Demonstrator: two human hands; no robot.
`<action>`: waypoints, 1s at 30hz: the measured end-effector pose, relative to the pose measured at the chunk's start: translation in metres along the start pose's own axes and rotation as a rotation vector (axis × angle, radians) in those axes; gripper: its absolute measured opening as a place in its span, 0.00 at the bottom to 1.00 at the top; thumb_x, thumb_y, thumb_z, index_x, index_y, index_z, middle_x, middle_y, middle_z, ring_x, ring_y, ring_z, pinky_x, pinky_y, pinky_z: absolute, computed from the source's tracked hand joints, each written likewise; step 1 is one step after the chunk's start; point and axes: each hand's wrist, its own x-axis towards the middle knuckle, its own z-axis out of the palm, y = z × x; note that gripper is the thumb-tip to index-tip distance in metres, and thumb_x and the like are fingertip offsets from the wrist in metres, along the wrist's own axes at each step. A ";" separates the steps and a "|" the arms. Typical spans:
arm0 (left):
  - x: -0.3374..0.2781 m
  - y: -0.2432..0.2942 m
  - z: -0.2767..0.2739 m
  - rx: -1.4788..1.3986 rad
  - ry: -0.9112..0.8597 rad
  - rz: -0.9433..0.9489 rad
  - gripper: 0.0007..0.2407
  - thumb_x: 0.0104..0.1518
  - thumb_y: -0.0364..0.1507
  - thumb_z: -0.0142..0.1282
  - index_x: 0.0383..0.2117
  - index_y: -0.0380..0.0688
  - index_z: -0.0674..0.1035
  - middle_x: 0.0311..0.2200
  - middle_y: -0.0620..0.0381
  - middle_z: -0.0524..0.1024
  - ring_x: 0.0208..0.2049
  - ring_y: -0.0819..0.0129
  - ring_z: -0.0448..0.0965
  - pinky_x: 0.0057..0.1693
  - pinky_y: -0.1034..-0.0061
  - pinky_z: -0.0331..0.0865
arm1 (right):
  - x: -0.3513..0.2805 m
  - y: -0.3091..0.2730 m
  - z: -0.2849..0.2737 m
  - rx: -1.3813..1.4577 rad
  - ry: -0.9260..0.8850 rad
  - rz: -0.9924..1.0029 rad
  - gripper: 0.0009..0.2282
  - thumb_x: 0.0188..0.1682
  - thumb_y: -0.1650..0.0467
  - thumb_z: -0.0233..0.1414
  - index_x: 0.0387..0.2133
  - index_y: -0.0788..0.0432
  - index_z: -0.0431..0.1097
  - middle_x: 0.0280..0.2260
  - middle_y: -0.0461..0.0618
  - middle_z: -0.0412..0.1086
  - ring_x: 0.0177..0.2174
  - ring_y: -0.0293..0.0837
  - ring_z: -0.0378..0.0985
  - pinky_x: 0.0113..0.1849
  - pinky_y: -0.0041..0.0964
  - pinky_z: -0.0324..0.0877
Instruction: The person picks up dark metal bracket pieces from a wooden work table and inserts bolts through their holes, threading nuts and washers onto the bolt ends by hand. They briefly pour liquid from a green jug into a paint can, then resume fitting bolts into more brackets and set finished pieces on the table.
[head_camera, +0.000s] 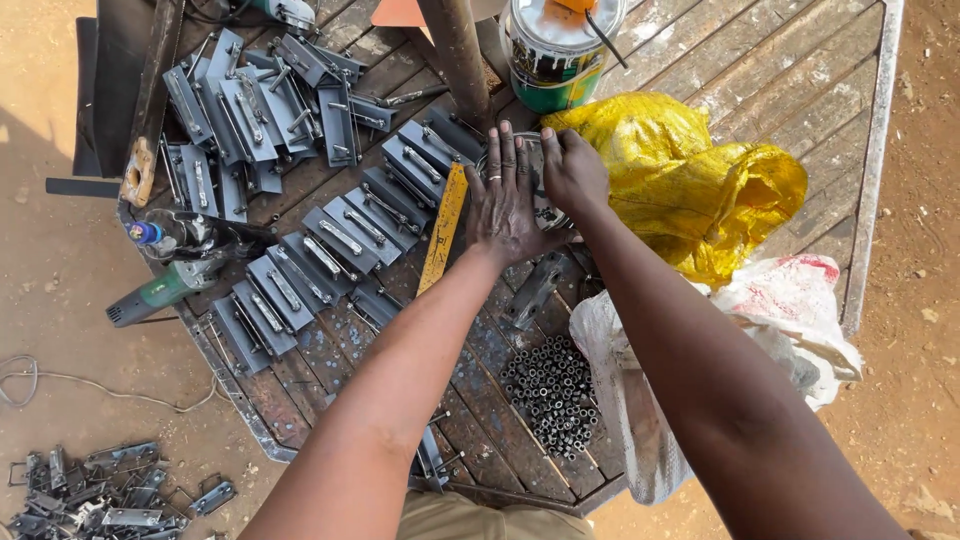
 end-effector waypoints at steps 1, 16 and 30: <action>0.001 0.000 0.002 -0.003 0.000 -0.005 0.61 0.41 0.75 0.44 0.72 0.36 0.43 0.73 0.36 0.29 0.74 0.42 0.28 0.68 0.40 0.49 | 0.001 -0.004 0.002 -0.003 -0.004 -0.003 0.26 0.61 0.50 0.37 0.47 0.57 0.73 0.42 0.64 0.74 0.47 0.70 0.74 0.48 0.70 0.66; 0.014 -0.009 0.015 0.010 -0.006 -0.025 0.57 0.41 0.66 0.46 0.71 0.33 0.42 0.73 0.33 0.31 0.74 0.41 0.30 0.66 0.38 0.49 | -0.004 -0.031 0.011 -0.282 0.066 0.051 0.28 0.62 0.49 0.30 0.38 0.59 0.67 0.35 0.63 0.71 0.43 0.65 0.76 0.44 0.64 0.69; 0.010 -0.015 0.028 -0.033 0.062 0.077 0.60 0.40 0.57 0.62 0.72 0.39 0.35 0.73 0.31 0.28 0.74 0.37 0.26 0.69 0.32 0.47 | -0.015 -0.009 0.013 -0.183 0.239 0.032 0.18 0.60 0.51 0.44 0.40 0.50 0.70 0.36 0.58 0.75 0.41 0.65 0.77 0.44 0.62 0.67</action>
